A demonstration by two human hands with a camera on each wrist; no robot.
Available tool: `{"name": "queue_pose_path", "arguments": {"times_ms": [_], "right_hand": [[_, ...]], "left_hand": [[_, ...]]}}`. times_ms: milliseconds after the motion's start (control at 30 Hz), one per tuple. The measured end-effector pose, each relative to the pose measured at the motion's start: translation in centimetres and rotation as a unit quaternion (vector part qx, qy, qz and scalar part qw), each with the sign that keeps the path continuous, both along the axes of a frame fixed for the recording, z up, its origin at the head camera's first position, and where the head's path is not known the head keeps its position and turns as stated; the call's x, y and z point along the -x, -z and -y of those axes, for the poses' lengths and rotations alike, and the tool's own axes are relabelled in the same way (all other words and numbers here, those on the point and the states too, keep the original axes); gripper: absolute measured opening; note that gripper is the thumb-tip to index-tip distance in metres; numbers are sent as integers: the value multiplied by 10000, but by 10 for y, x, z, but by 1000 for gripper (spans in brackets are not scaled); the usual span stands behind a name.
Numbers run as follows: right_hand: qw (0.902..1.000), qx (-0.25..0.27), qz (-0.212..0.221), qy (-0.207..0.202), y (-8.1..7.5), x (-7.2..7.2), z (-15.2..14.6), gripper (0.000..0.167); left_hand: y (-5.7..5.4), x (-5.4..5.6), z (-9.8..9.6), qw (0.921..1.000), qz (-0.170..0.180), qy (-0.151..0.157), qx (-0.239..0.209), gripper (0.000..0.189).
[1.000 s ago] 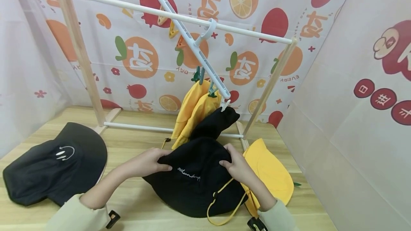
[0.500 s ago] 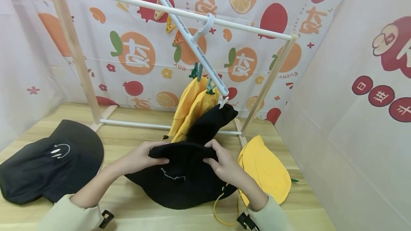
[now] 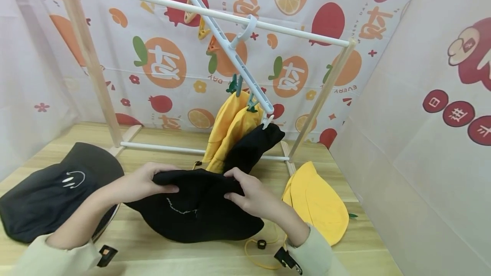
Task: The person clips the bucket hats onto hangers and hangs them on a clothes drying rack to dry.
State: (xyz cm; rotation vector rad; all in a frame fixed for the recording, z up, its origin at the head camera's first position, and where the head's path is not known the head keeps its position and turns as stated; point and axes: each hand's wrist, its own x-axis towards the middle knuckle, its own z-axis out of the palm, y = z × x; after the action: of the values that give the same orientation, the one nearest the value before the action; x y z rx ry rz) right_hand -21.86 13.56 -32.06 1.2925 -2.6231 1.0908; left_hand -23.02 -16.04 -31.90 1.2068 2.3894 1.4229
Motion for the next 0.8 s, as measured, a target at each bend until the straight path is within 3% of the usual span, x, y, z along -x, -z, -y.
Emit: {"name": "queue_pose_path", "arguments": {"times_ms": [233,467,633,800], "right_hand": [[9972,-693,-136,-264,-7,-1,11,34],[9903,-1351,-236,-234,-10,4,21,37],[9917,-1166,-308,-453,-20,13,29,35],[9862,-1070,-1111,-598,-38,28,39,24]], "left_hand": [[-4,-5,15,9997,70,-126,175,21],[-8,-9,29,9987,48,-365,360,18],[-11,-13,45,9965,37,-686,473,22],[-14,-16,63,9937,-85,-947,586,23]]}}
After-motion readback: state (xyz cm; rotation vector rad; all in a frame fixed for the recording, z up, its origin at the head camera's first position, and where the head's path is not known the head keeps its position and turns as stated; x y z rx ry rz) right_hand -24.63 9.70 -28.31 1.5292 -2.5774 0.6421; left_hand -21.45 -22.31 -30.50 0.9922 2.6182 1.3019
